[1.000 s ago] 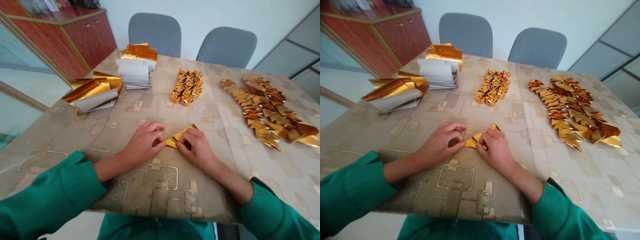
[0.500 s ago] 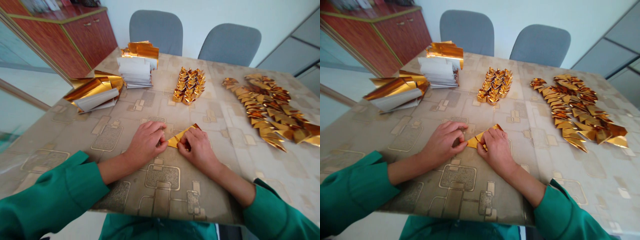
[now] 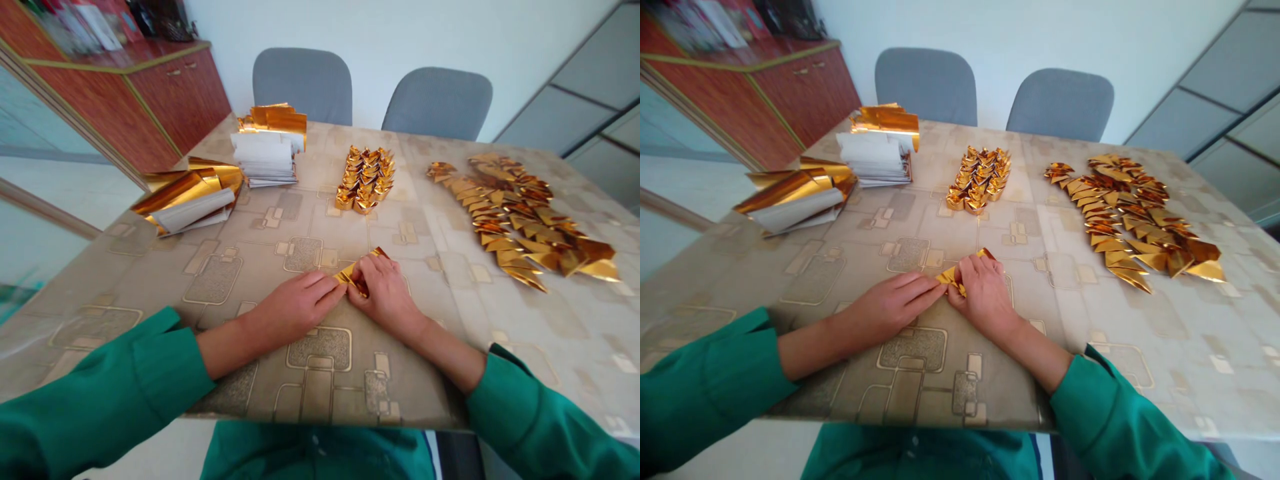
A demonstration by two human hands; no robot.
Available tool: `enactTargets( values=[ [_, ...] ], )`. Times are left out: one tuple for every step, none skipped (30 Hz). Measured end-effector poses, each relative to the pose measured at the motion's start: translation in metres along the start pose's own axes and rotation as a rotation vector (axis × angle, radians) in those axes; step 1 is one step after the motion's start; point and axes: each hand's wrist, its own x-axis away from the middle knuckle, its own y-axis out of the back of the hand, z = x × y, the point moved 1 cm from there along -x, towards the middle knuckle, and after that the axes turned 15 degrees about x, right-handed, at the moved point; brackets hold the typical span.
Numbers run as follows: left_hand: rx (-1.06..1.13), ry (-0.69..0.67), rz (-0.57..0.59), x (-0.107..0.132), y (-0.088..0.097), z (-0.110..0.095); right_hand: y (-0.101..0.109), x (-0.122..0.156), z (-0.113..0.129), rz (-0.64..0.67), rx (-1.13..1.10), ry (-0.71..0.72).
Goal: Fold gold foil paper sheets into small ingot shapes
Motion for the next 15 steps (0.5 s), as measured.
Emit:
enactTargets(
  values=[
    [0.004,0.002,0.012,0.002,0.000,0.000,0.000,0.000,-0.001,0.006,-0.013,0.003],
    [0.013,0.006,0.024,0.004,-0.001,0.000,0.000,0.000,-0.004,0.015,-0.036,0.012],
    [0.025,0.014,0.039,0.006,-0.001,0.000,0.000,-0.001,-0.006,0.027,-0.068,0.027],
    [0.038,0.024,0.057,0.007,0.000,0.000,0.000,-0.001,-0.009,0.039,-0.105,0.046],
    [0.048,0.035,0.076,0.008,0.000,0.000,0.001,-0.001,-0.011,0.049,-0.141,0.070],
    [0.054,0.047,0.095,0.008,0.000,0.000,0.002,0.000,-0.013,0.050,-0.168,0.096],
    [0.057,0.057,0.112,0.008,0.000,-0.001,0.004,0.001,-0.015,0.041,-0.174,0.124],
    [0.057,0.068,0.126,0.007,0.001,-0.001,0.007,0.003,-0.015,0.019,-0.154,0.153],
    [0.055,0.079,0.136,0.006,0.001,-0.002,0.010,0.005,-0.014,-0.013,-0.109,0.190],
    [0.052,0.086,0.141,0.005,0.001,-0.002,0.013,0.008,-0.013,-0.048,-0.045,0.235],
    [0.049,0.091,0.144,0.005,0.001,-0.003,0.017,0.011,-0.011,-0.079,0.030,0.282],
    [0.047,0.095,0.147,0.004,0.002,-0.003,0.020,0.015,-0.008,-0.100,0.101,0.330],
    [0.044,0.099,0.150,0.003,0.002,-0.004,0.023,0.019,-0.006,-0.110,0.159,0.368],
    [0.040,0.103,0.152,0.002,0.003,-0.004,0.025,0.023,-0.004,-0.114,0.200,0.395],
    [0.034,0.109,0.152,0.002,0.003,-0.004,0.027,0.027,-0.004,-0.114,0.222,0.413]
  ],
)
